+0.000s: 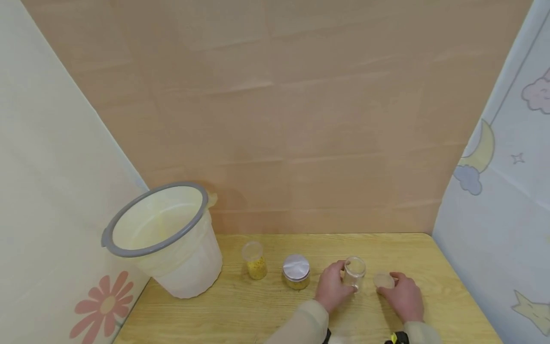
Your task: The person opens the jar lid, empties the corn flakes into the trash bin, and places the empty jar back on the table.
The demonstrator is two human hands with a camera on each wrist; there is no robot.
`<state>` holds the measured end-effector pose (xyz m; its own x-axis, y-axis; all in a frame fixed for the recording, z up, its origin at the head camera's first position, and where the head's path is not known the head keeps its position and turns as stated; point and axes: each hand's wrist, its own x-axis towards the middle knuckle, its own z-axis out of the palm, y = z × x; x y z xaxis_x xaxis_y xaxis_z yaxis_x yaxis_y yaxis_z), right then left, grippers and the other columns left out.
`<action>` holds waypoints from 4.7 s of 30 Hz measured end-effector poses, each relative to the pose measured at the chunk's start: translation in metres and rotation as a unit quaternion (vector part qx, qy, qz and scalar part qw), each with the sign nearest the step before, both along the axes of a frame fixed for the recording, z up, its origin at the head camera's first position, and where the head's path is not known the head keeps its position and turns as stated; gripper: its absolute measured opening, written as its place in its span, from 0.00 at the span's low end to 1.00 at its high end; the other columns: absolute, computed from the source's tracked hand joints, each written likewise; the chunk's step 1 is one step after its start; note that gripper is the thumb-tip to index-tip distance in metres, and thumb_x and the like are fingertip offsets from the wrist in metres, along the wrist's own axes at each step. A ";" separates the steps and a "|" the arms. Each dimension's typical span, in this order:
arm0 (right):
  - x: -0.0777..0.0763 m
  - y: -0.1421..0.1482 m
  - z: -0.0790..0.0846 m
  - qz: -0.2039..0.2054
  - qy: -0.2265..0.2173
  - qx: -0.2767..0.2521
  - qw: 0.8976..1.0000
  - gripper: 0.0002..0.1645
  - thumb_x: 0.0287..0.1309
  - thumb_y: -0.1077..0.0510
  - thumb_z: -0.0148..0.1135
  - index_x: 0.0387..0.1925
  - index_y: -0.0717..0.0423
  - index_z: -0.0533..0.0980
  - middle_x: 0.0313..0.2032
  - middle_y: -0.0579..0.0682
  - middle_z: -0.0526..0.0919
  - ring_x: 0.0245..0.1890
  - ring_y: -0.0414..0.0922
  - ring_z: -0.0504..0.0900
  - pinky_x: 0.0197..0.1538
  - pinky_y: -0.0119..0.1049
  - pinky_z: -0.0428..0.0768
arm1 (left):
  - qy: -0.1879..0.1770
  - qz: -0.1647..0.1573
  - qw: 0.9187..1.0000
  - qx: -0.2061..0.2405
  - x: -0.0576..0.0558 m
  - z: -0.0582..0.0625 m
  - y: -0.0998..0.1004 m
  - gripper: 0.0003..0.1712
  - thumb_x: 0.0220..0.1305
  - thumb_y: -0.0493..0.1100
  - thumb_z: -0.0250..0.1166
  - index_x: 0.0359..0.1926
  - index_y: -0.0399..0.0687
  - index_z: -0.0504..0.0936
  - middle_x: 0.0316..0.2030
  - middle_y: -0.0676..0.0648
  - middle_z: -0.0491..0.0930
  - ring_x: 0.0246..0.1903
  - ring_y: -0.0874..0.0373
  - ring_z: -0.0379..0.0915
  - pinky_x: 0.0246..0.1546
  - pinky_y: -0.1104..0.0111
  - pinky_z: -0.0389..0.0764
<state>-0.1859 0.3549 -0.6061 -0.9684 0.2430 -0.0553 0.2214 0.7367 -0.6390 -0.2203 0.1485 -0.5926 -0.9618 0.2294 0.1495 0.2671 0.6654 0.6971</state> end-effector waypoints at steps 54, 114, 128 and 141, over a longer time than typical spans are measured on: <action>0.017 -0.012 0.077 -0.068 0.091 -0.109 0.988 0.48 0.74 0.35 0.47 0.70 0.74 0.60 0.62 0.76 0.67 0.55 0.70 0.70 0.45 0.61 0.75 | 0.022 -0.101 0.987 0.125 -0.035 0.091 -0.087 0.27 0.69 0.52 0.69 0.66 0.58 0.76 0.55 0.59 0.77 0.48 0.66 0.72 0.49 0.70 0.77; 0.033 -0.140 0.137 0.107 0.243 -0.111 0.958 0.25 0.69 0.50 0.66 0.62 0.56 0.74 0.56 0.49 0.79 0.51 0.38 0.71 0.46 0.21 0.71 | 0.096 -0.089 0.973 0.189 0.050 0.078 -0.207 0.26 0.64 0.42 0.73 0.62 0.47 0.77 0.52 0.53 0.81 0.45 0.59 0.78 0.49 0.58 0.81; 0.031 -0.172 0.116 0.142 0.217 -0.119 0.958 0.30 0.63 0.48 0.72 0.60 0.58 0.75 0.53 0.48 0.80 0.50 0.43 0.72 0.47 0.35 0.77 | -0.024 -0.034 0.977 0.207 0.061 0.038 -0.208 0.29 0.59 0.46 0.76 0.61 0.50 0.79 0.49 0.58 0.79 0.45 0.59 0.77 0.50 0.60 0.80; 0.001 -0.190 0.075 0.159 0.135 -0.132 0.969 0.51 0.51 0.40 0.78 0.66 0.66 0.68 0.62 0.65 0.72 0.62 0.64 0.70 0.56 0.65 0.74 | -0.050 -0.029 0.974 0.221 0.066 0.024 -0.209 0.33 0.58 0.45 0.77 0.63 0.42 0.76 0.49 0.55 0.80 0.46 0.49 0.79 0.51 0.53 0.80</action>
<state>-0.1852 0.1651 -0.5314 -0.9800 -0.0582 0.1902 -0.1908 0.5441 -0.8170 -0.1545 -0.0601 -0.5684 -0.9638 0.2187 0.1524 0.2117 0.2808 0.9361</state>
